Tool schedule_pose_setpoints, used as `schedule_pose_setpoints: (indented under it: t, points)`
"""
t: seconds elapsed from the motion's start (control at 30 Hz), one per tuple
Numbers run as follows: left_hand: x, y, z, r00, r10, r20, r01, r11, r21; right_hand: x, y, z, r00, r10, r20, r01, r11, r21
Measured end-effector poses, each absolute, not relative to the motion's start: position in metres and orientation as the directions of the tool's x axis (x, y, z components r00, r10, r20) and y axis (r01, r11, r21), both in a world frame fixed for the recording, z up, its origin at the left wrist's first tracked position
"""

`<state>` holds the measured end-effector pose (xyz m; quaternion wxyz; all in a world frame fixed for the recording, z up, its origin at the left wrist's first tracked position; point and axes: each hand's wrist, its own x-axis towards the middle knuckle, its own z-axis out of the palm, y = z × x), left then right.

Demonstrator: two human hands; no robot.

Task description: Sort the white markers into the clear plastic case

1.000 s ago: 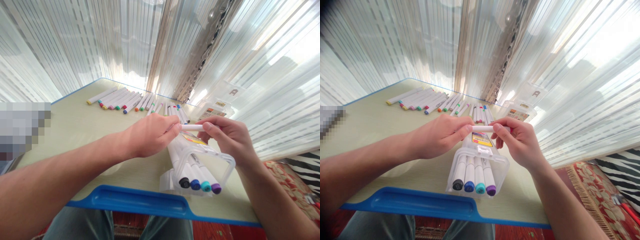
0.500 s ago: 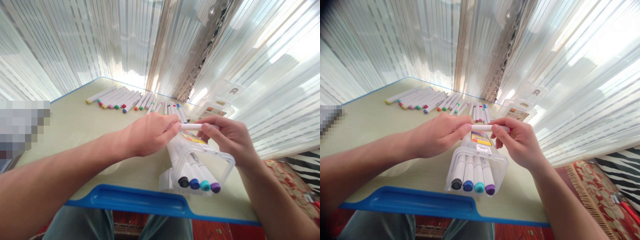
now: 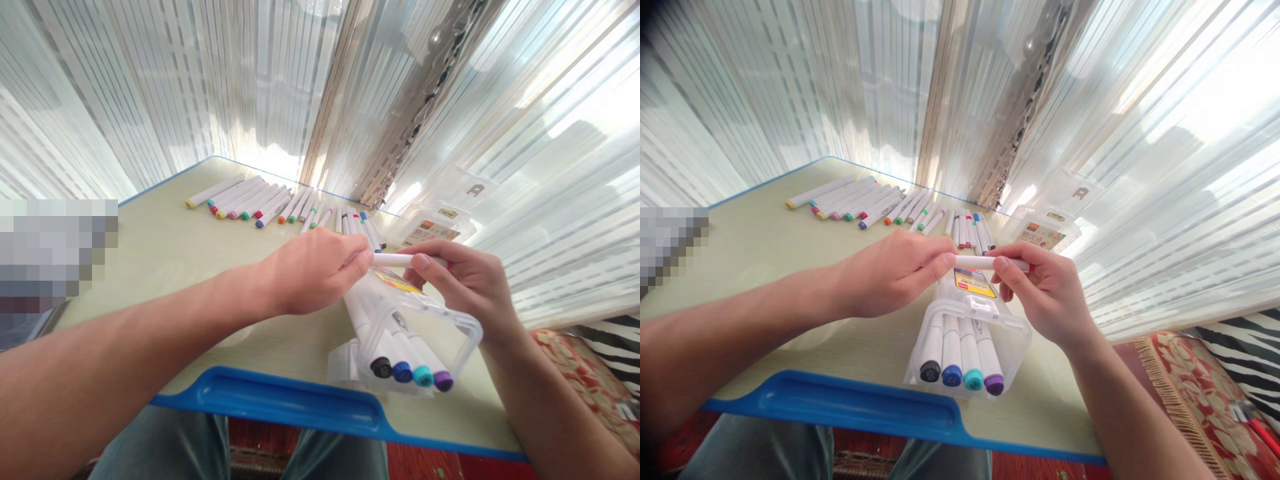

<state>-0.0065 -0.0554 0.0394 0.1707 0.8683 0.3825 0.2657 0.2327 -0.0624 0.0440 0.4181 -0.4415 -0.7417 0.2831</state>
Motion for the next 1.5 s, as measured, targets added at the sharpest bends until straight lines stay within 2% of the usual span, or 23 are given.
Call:
schedule_pose_setpoints:
  t: [1.5]
  points:
    - [-0.0056,-0.0564,0.0400,0.556,0.779,0.291,0.585,-0.615,0.529,0.2348,-0.0611,0.0411,-0.270,0.879,0.393,0.417,0.475,-0.775]
